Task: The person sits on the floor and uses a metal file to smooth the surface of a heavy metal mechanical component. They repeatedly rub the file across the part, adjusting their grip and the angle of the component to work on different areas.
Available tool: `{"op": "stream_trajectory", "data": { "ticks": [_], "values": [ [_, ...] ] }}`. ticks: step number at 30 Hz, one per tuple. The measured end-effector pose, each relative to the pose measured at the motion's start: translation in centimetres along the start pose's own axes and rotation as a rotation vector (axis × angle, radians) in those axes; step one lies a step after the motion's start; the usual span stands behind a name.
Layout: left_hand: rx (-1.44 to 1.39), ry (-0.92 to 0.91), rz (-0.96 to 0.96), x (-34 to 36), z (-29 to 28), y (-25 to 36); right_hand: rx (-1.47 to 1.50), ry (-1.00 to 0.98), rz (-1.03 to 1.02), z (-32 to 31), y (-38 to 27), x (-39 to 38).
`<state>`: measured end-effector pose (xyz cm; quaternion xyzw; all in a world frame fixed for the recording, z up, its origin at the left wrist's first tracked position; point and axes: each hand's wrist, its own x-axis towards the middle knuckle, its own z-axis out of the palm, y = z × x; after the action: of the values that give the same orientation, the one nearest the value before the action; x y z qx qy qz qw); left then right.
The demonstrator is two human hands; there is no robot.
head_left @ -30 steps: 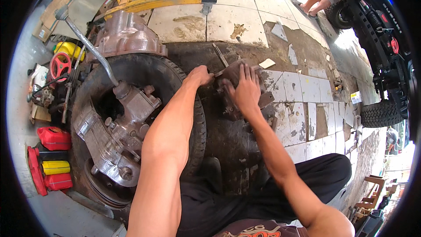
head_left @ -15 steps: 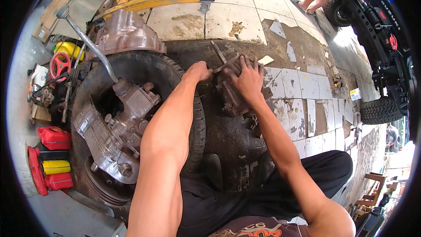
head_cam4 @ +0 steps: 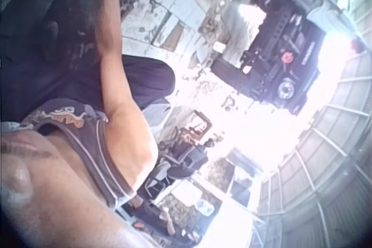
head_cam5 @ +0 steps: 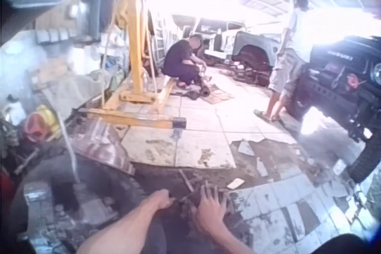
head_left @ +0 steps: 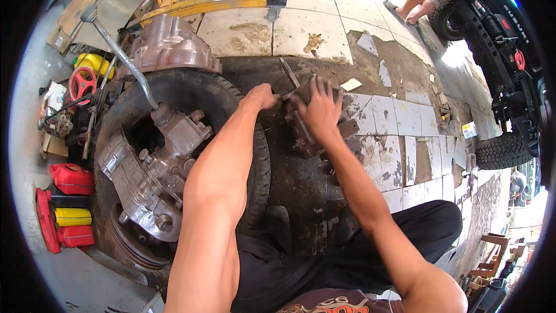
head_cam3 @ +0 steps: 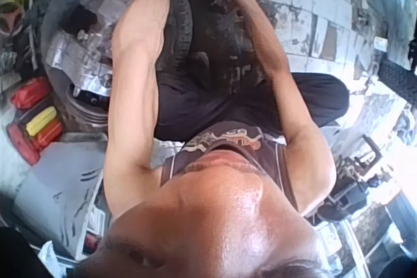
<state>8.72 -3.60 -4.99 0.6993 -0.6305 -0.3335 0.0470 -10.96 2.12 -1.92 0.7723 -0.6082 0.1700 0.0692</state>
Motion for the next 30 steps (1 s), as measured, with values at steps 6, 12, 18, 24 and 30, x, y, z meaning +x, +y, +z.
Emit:
{"op": "stream_trajectory", "data": {
  "ticks": [6,12,18,24,30],
  "values": [
    [-0.023,0.027,-0.027,-0.3,-0.2,-1.5,-0.030,-0.040,-0.082,1.2,-0.2,-2.5],
    [-0.052,-0.039,-0.010,0.0,-0.9,-1.0,0.053,-0.009,-0.051,1.0,0.5,-1.0],
    [-0.076,0.149,0.006,0.0,-0.4,0.7,0.115,-0.071,-0.008,-0.2,1.2,1.8],
    [-0.153,0.330,0.028,-0.9,-1.9,2.7,0.110,-0.061,-0.171,0.3,2.0,-0.8],
    [-0.191,0.328,-0.039,-1.2,-2.7,2.7,-0.021,-0.286,-0.450,0.2,2.1,0.8]
  ]
}}
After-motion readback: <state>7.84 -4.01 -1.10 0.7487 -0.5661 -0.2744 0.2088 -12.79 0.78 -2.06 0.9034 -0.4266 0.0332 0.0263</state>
